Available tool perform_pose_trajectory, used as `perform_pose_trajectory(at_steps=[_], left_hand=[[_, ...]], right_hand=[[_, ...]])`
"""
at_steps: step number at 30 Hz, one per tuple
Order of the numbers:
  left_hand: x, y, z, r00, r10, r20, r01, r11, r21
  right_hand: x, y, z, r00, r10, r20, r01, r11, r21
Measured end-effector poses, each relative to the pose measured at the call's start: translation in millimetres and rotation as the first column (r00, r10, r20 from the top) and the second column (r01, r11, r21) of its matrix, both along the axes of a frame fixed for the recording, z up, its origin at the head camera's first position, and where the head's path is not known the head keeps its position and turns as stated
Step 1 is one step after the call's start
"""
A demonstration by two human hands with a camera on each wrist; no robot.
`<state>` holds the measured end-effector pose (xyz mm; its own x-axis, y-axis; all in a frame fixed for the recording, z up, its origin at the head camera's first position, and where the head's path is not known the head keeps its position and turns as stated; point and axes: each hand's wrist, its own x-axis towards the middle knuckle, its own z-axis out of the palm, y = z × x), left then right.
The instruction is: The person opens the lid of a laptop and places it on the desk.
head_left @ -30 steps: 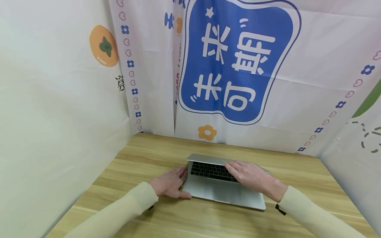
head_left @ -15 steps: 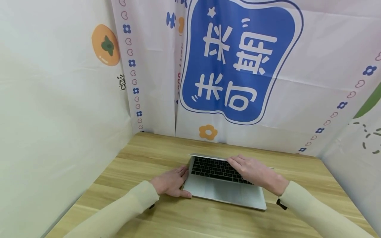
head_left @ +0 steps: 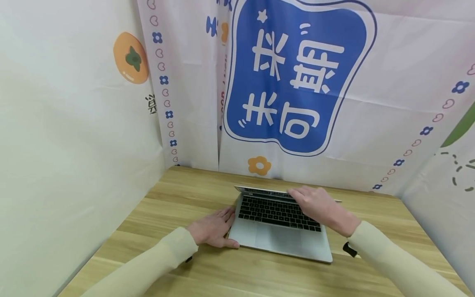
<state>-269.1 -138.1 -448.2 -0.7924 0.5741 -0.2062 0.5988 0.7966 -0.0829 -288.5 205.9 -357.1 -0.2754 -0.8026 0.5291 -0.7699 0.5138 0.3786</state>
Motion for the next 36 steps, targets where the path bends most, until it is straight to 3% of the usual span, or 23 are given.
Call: perform_pose_trajectory(at_steps=[11,24,30,36], left_hand=[[-0.7,1.1,2.3,1.000,-0.006,0.005,0.006,1.000,-0.003],[-1.1,0.5,1.0,0.999,0.011,0.033,-0.011,1.000,0.004],[-1.6,1.3,1.8,0.999,0.023,0.038,-0.023,1.000,0.005],[-2.0,2.4,1.1,1.000,0.010,0.022,-0.010,1.000,-0.021]], right_hand=[[-2.8,1.1,6.0,0.998,-0.050,0.028,0.050,0.999,-0.009],[-13.7,-1.8,13.2,0.983,-0.137,0.125,0.146,0.988,-0.058],[-16.5,-1.8,15.6,0.982,-0.155,0.107,0.162,0.985,-0.061],[-18.7,-2.0,20.5,0.963,-0.205,0.175,0.218,0.974,-0.059]])
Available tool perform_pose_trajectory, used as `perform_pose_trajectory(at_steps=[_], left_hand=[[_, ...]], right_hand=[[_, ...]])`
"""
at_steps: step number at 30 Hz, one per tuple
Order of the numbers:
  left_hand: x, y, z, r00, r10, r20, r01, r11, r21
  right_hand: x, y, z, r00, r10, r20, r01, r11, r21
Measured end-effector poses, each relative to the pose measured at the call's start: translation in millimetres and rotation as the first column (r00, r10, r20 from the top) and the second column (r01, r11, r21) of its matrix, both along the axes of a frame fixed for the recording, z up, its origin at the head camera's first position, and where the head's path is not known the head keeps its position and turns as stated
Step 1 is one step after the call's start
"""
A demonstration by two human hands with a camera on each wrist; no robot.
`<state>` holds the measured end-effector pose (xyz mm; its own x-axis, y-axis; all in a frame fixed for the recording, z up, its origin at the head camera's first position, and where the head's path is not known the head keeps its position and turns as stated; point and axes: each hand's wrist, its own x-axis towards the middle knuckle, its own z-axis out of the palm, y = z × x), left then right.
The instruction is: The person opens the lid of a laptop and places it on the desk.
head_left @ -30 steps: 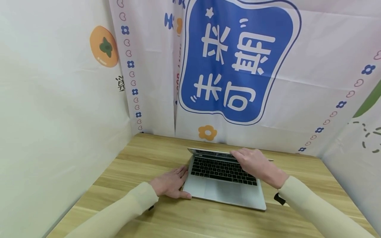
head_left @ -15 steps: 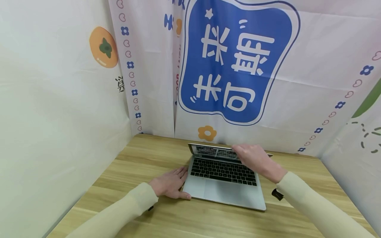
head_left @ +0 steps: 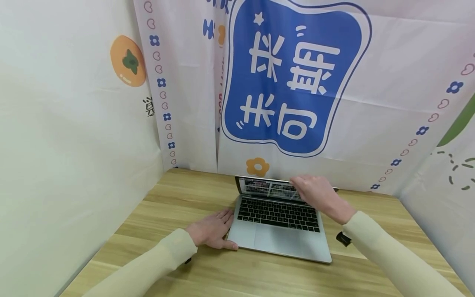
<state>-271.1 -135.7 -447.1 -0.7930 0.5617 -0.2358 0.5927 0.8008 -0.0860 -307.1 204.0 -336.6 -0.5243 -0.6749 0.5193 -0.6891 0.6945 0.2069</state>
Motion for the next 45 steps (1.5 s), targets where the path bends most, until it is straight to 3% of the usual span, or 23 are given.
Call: perform_pose_trajectory(at_steps=[11,18,25,31,39,45], left_hand=[[-1.9,0.6,1.0,1.000,0.006,0.020,-0.006,1.000,0.015],[-0.9,3.6,1.3,0.999,0.012,0.030,-0.012,1.000,0.009],[-0.3,5.9,1.1,0.999,0.006,0.038,-0.007,1.000,0.016],[-0.3,2.9,2.1,0.999,0.020,0.049,-0.020,1.000,0.016],[-0.5,1.6,2.6,0.998,0.026,0.056,-0.027,0.999,0.017],[0.4,0.9,2.2,0.998,0.028,0.060,-0.029,0.999,0.017]], right_hand=[[-9.5,1.4,7.8,0.997,-0.020,0.074,0.024,0.998,-0.053],[-15.3,5.1,10.9,0.983,-0.096,0.154,0.112,0.989,-0.099],[-20.4,5.2,18.7,0.970,-0.133,0.205,0.148,0.987,-0.062],[-29.4,1.9,25.2,0.965,-0.142,0.221,0.156,0.987,-0.048],[-36.8,2.4,25.7,0.975,-0.136,0.177,0.148,0.987,-0.056],[-43.7,6.6,25.9,0.964,-0.177,0.199,0.189,0.981,-0.042]])
